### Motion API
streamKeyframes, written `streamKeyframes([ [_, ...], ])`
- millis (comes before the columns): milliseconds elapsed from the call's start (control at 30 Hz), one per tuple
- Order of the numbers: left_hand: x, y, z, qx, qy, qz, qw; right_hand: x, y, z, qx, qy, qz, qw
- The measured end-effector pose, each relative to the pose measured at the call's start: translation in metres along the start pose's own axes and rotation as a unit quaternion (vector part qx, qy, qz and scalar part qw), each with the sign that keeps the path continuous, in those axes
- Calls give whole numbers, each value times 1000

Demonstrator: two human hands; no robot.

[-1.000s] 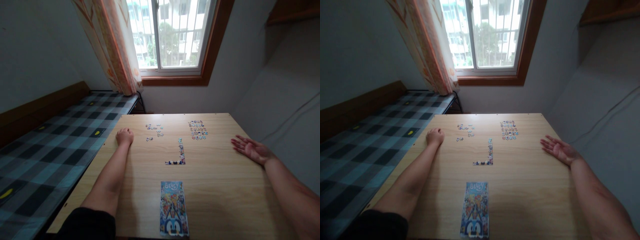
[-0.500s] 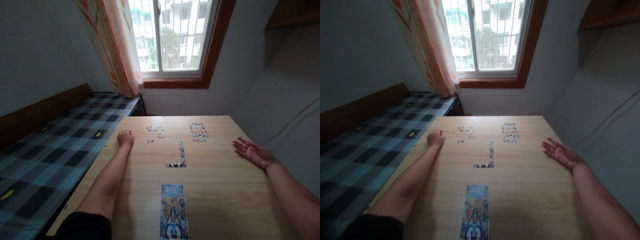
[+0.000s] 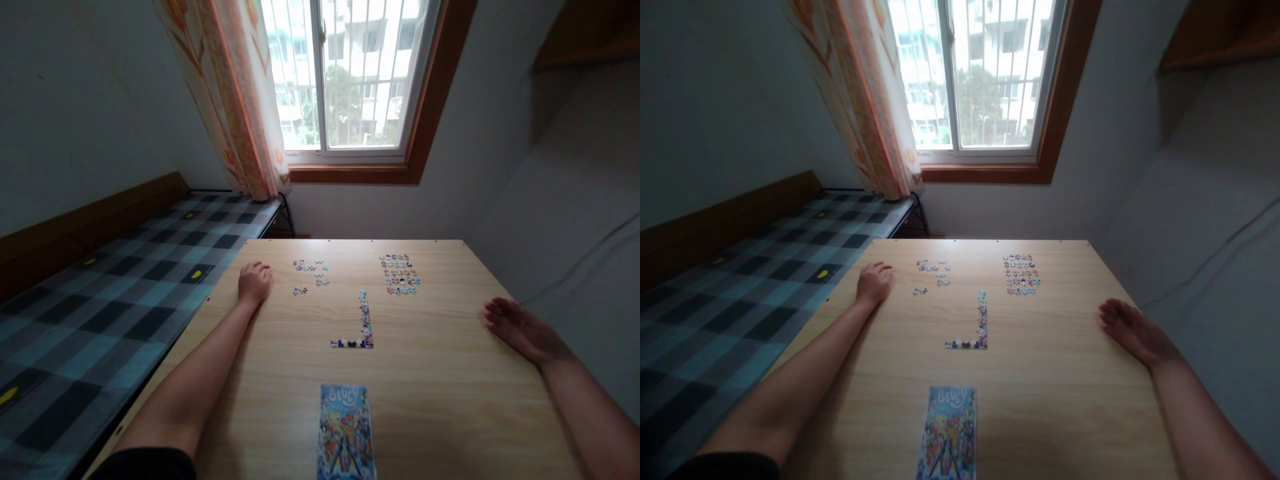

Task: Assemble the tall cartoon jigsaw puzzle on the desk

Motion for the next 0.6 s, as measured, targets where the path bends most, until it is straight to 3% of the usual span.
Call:
streamKeyframes([
  [100, -11, 9, 3, -25, -12, 25, 999, -5, -6, 30, 41, -1, 30, 999],
  [200, -32, 22, 9, -29, -32, 70, 997, -6, -14, 78, 112, -7, 51, 992],
  [367, -61, 51, 16, -23, -39, 99, 994, -5, -17, 160, 193, -115, 46, 973],
  [467, -70, 72, 25, 35, -37, 91, 995, -6, -10, 200, 166, -226, 33, 959],
  [600, -80, 91, 39, 130, -41, 75, 988, 6, 1, 250, 91, -351, -142, 921],
])
Point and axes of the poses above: each hand's wrist, its own y-axis towards the middle knuckle, its own z-axis out of the palm, x = y × z, the point moved 4 cm from there along y, towards the middle knuckle, and after that the axes turned 15 degrees about z, right-handed, at the moved point
